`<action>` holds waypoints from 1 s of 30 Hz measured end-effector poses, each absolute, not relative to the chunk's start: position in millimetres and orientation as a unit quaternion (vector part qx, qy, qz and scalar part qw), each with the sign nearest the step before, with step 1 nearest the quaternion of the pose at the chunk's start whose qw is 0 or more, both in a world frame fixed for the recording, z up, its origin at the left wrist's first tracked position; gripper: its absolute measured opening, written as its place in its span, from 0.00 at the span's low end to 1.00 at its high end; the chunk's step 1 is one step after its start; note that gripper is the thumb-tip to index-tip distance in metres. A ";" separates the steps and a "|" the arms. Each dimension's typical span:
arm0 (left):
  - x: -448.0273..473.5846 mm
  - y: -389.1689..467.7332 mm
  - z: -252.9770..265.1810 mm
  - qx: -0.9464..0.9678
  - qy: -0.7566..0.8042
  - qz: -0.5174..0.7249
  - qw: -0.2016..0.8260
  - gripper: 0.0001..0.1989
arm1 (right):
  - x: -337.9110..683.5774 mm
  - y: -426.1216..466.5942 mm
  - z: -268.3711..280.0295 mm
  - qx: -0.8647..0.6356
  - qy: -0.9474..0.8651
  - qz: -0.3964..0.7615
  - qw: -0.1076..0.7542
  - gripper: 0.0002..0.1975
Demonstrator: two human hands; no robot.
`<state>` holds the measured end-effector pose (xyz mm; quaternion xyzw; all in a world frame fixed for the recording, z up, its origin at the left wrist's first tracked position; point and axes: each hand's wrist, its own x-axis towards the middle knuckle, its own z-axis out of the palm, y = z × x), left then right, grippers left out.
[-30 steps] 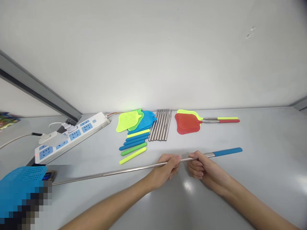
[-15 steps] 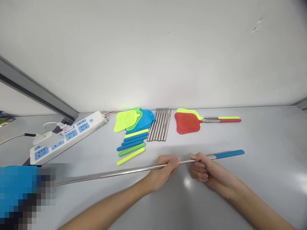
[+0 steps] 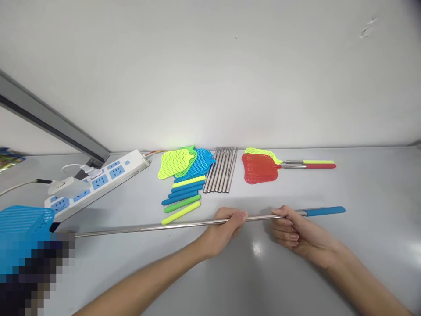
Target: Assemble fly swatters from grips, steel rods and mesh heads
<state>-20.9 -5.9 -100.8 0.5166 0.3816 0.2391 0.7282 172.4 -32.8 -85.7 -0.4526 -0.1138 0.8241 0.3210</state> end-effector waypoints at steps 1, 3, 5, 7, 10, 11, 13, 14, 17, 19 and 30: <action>-21.3 -4.6 -100.0 0.517 0.376 0.240 0.730 0.21 | 172.7 -32.7 -85.2 -0.453 -0.112 0.822 0.325 0.19; -22.1 -2.2 -98.9 0.522 0.369 0.240 0.731 0.20 | 173.1 -32.6 -84.3 -0.454 -0.103 0.822 0.327 0.19; -22.6 -0.4 -98.2 0.530 0.372 0.241 0.723 0.20 | 173.4 -32.4 -83.7 -0.455 -0.094 0.824 0.324 0.19; -22.7 0.5 -97.6 0.538 0.376 0.244 0.714 0.20 | 174.2 -32.0 -83.4 -0.456 -0.088 0.824 0.324 0.19; -21.9 0.7 -97.3 0.541 0.376 0.245 0.711 0.21 | 175.9 -31.3 -83.8 -0.452 -0.086 0.824 0.331 0.20; -21.6 0.6 -97.6 0.539 0.376 0.246 0.713 0.21 | 176.6 -31.1 -84.0 -0.450 -0.086 0.824 0.333 0.20; -21.4 0.7 -98.7 0.535 0.379 0.248 0.713 0.21 | 177.8 -30.8 -84.7 -0.445 -0.087 0.827 0.332 0.20; -21.4 0.9 -99.4 0.535 0.381 0.249 0.712 0.21 | 178.2 -30.7 -85.1 -0.444 -0.088 0.828 0.331 0.19; -22.3 2.1 -102.3 0.541 0.388 0.251 0.702 0.21 | 178.8 -30.4 -85.8 -0.447 -0.091 0.825 0.332 0.19; -22.8 3.1 -104.1 0.544 0.390 0.252 0.699 0.21 | 179.0 -30.0 -85.7 -0.449 -0.088 0.823 0.336 0.19; -23.4 2.3 -109.8 0.585 0.384 0.263 0.664 0.22 | 177.0 -31.5 -84.2 -0.479 -0.152 0.786 0.359 0.20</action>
